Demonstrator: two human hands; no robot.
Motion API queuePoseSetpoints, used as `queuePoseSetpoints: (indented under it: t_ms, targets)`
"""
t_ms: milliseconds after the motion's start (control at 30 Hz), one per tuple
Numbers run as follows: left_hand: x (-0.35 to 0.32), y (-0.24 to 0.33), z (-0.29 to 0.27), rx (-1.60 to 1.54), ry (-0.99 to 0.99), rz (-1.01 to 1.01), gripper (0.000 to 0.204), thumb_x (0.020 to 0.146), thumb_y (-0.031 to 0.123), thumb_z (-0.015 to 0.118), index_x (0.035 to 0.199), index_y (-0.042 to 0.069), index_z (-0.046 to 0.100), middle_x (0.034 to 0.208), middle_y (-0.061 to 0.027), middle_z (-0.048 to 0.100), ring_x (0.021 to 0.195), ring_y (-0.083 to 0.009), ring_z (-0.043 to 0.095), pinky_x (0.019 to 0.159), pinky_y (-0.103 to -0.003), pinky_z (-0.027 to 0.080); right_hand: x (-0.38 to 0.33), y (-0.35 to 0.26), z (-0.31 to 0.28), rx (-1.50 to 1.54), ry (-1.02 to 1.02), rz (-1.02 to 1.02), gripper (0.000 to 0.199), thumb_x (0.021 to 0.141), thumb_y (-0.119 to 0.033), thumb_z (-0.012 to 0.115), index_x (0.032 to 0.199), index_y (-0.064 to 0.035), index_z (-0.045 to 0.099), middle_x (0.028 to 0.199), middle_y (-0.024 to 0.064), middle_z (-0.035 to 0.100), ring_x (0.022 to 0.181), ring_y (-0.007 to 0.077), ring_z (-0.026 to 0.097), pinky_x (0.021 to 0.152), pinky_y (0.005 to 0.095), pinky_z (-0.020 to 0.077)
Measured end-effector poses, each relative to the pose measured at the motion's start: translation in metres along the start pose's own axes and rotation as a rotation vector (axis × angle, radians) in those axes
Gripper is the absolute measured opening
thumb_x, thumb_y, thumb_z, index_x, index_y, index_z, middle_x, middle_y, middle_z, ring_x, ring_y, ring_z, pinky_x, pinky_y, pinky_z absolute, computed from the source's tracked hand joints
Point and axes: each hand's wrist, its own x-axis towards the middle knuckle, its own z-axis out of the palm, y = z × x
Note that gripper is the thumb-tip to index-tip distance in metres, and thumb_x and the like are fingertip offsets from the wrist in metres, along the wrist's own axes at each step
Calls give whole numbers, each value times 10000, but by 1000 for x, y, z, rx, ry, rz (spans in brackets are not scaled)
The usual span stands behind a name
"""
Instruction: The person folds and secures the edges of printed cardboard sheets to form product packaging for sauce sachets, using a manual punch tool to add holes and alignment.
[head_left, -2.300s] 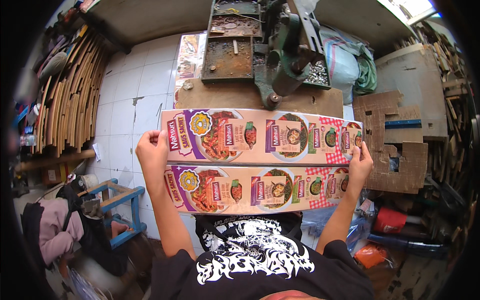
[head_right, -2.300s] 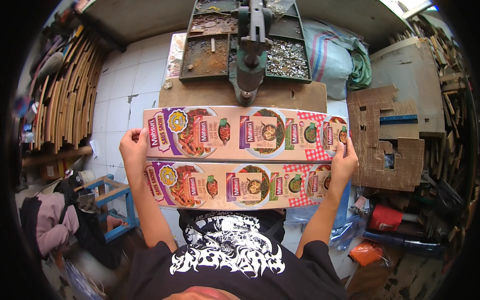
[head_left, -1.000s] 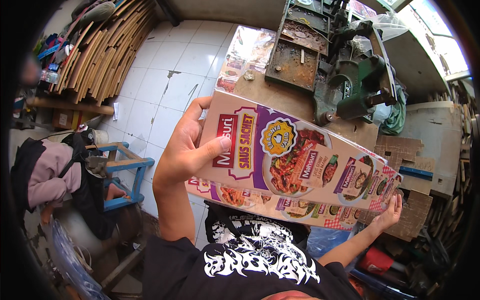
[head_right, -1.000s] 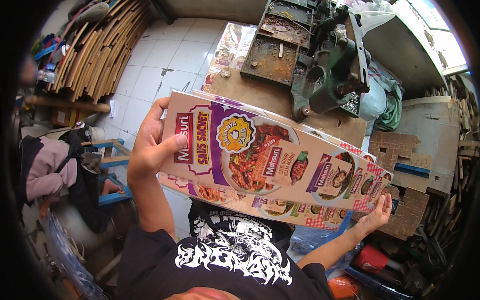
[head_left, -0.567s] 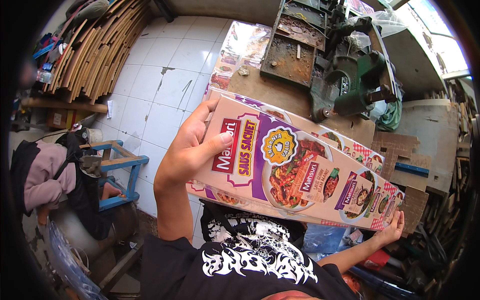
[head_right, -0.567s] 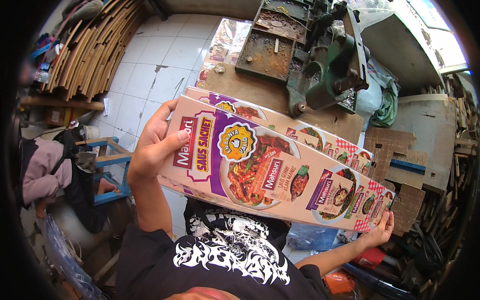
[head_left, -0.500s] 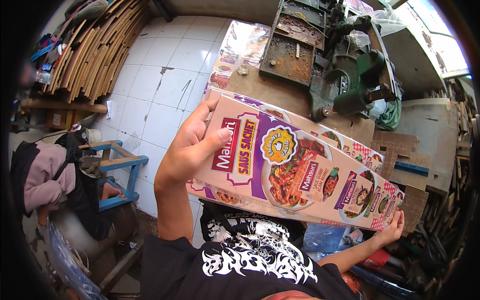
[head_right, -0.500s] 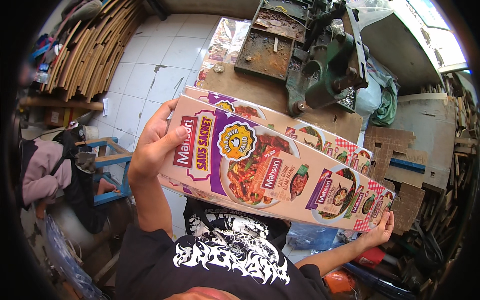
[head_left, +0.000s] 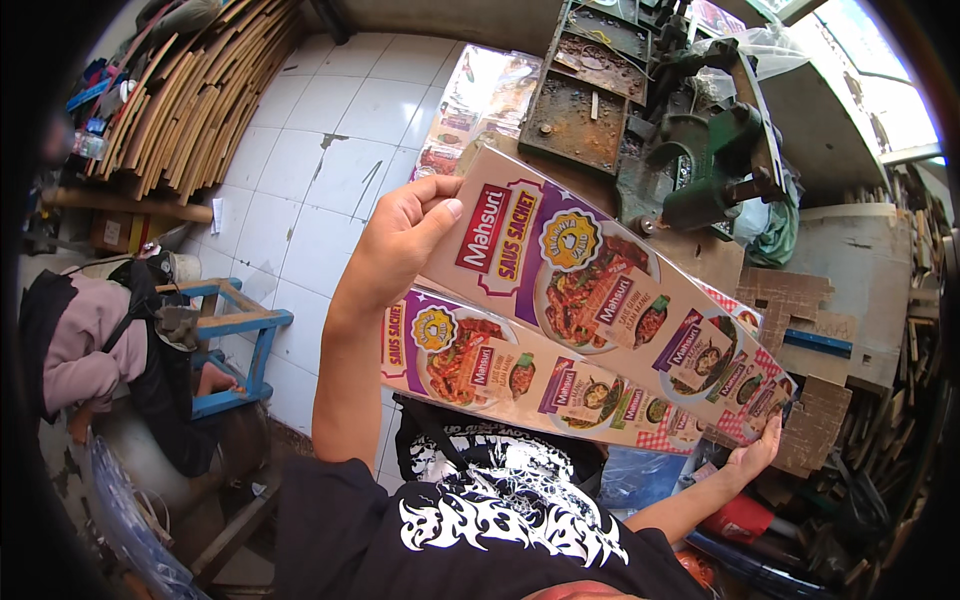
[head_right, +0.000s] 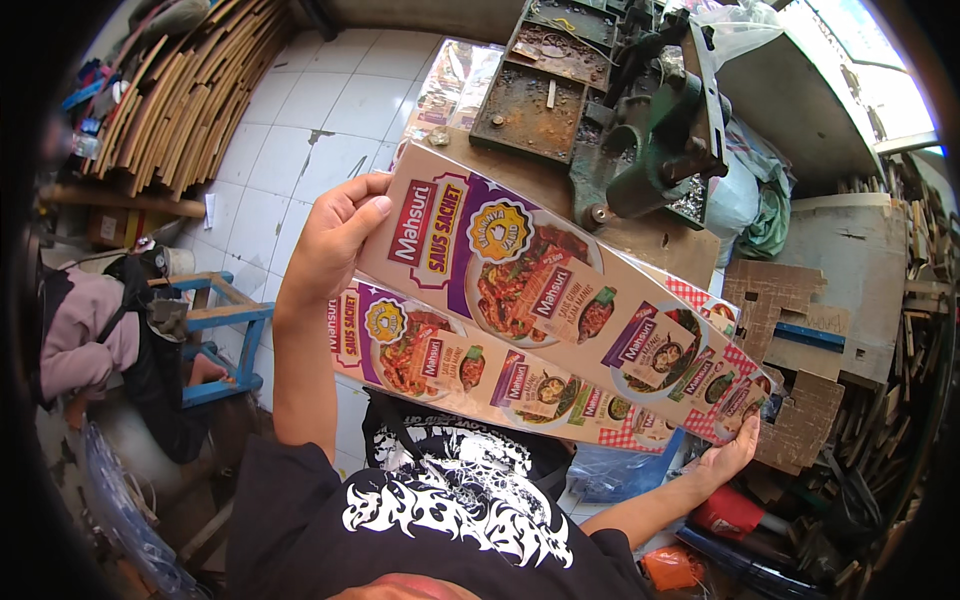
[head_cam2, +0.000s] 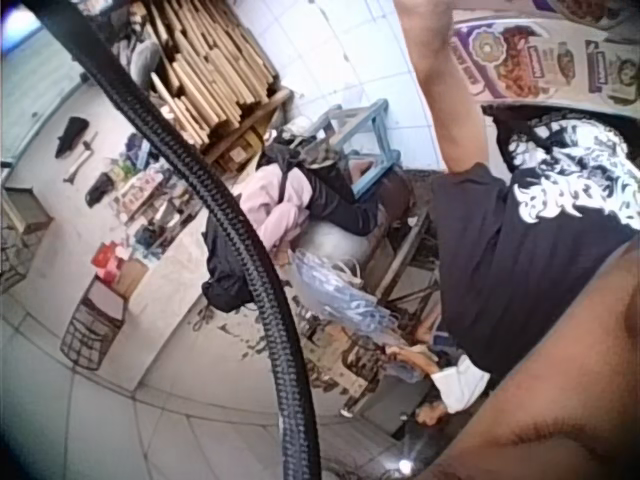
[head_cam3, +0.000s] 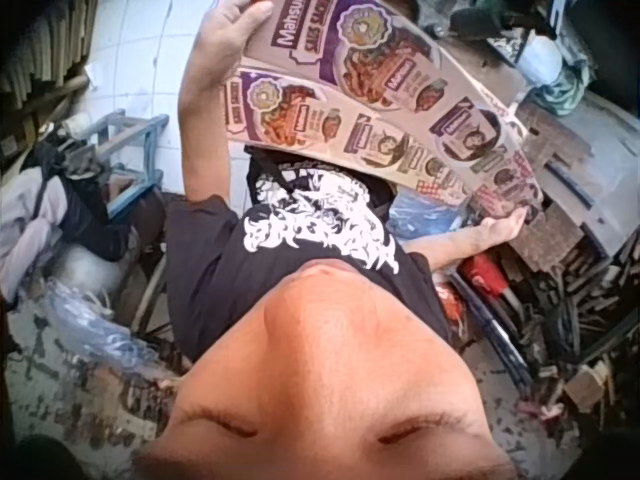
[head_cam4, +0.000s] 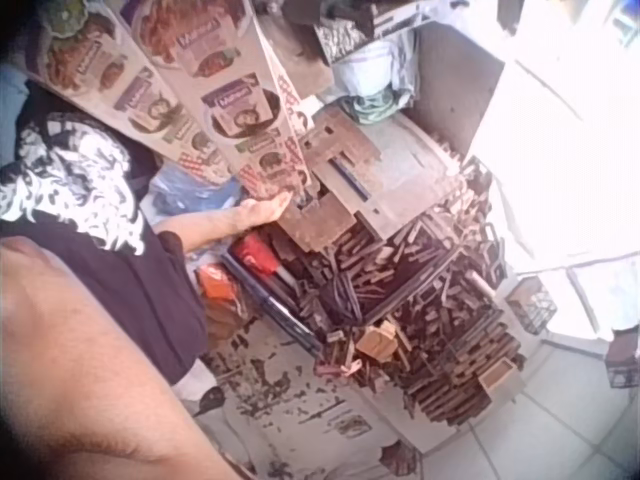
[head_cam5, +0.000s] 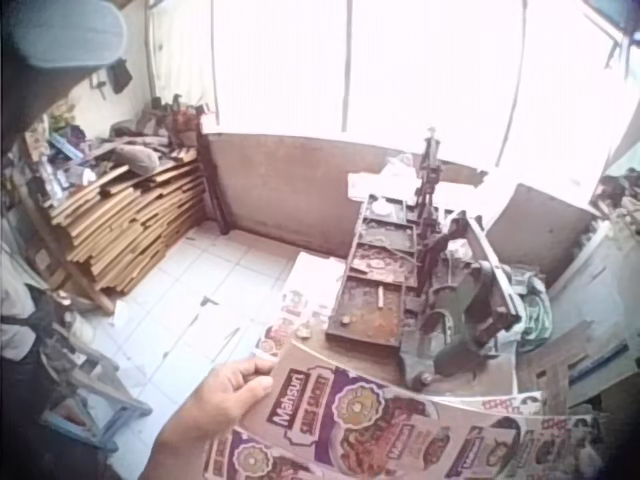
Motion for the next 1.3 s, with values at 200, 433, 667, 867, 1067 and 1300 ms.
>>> queuePoseSetpoints:
  t_ms: [200, 433, 667, 867, 1067, 1300]
  targets:
    - [8, 0, -4, 91, 2, 34, 358, 959, 44, 527, 1277, -119, 504, 1116, -176, 674, 992, -158, 673, 900, -282, 546, -11, -8, 0, 48, -192, -2, 389, 1015, -78, 496, 1383, 48, 481, 1337, 167, 584, 1183, 236, 602, 991, 380, 509]
    - [30, -7, -31, 187, 84, 81, 378, 924, 29, 552, 1264, -131, 515, 1116, -161, 677, 937, -146, 671, 867, -265, 543, -35, -23, 21, 58, -337, 29, 423, 963, -16, 559, 1374, 55, 488, 1325, 153, 597, 1191, 236, 600, 1014, 374, 490]
    - [45, -17, -96, 345, 171, 107, 410, 944, 102, 574, 1297, -99, 517, 1176, -148, 652, 1044, -179, 639, 953, -284, 489, -50, -25, 49, -53, -354, 73, 337, 890, -53, 696, 1198, 68, 632, 1104, 113, 700, 927, 127, 661, 801, 232, 502]
    - [48, -27, -127, 251, 121, 52, 368, 964, 80, 554, 1297, -74, 527, 1173, -134, 654, 1029, -170, 647, 932, -286, 506, -68, -42, 74, -79, -329, 45, 240, 875, -47, 698, 1085, 64, 667, 933, 88, 724, 746, 74, 648, 659, 180, 482]
    - [47, -27, -127, 278, 180, 9, 354, 968, 88, 560, 1284, -71, 535, 1150, -130, 669, 1018, -156, 652, 930, -290, 510, -67, -46, 69, -106, -319, 20, 232, 887, -69, 686, 1077, 63, 664, 916, 86, 722, 705, 72, 635, 630, 184, 474]
    - [22, -1, -105, 313, 119, 81, 321, 971, 109, 593, 1251, -41, 548, 1140, -103, 673, 1020, -152, 647, 975, -284, 479, -57, -31, 50, 30, -276, 5, 217, 927, -48, 649, 1132, 23, 649, 1032, 72, 713, 893, 120, 669, 778, 251, 517]
